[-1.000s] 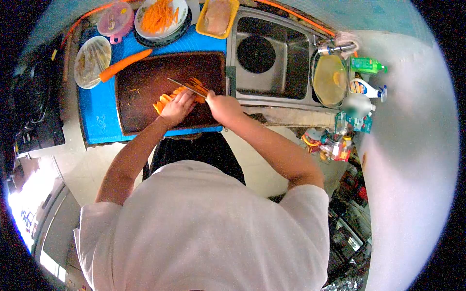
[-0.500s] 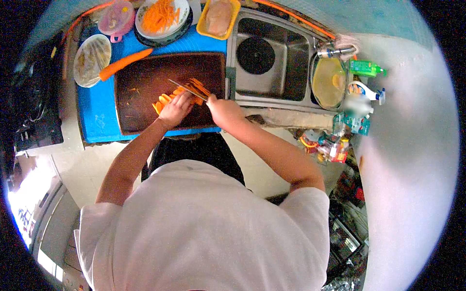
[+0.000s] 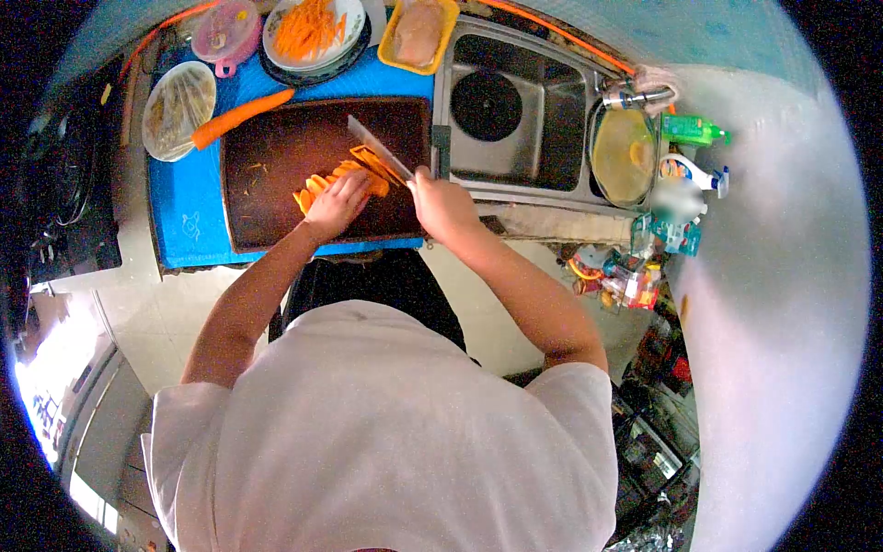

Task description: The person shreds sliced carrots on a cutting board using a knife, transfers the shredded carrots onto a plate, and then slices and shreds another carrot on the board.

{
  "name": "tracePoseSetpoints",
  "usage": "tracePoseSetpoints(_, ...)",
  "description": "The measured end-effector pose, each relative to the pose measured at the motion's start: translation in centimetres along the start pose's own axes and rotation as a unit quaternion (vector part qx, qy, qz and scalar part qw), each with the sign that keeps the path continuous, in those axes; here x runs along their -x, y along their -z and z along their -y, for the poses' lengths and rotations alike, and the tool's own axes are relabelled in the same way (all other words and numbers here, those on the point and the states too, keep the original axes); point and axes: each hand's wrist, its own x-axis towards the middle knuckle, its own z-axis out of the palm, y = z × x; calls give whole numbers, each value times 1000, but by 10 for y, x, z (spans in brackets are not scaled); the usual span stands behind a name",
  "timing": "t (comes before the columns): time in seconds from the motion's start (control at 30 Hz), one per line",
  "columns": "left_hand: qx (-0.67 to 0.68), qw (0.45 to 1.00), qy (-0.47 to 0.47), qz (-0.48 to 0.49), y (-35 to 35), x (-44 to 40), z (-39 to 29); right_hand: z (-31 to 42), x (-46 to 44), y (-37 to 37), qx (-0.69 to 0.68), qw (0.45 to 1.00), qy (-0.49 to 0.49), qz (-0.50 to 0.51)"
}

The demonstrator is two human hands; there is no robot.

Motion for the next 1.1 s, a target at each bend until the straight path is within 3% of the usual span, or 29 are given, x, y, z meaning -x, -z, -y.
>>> tracePoseSetpoints(0.23, -42, 998, -33, -20, -1, 1, 2, 16, 12, -10, 28, 998, 3, 58)
tracePoseSetpoints(0.63, -67, 995, -70, 30, -1, 7, 5, 9, -11, -46, -6, 1000, 0, -19)
tracePoseSetpoints(0.9, -39, 997, -47, 43, 0, 5, 5, 20, 9, -10, 21, 995, -19, 95)
tracePoseSetpoints(1.07, -3, 998, -11, 66, 2, 4, 3, 18, -4, -42, 8, 999, -7, 33)
tracePoseSetpoints(1.1, -9, 998, -48, 40, 7, 6, 1, 18, -1, -42, 3, 1000, -8, 28)
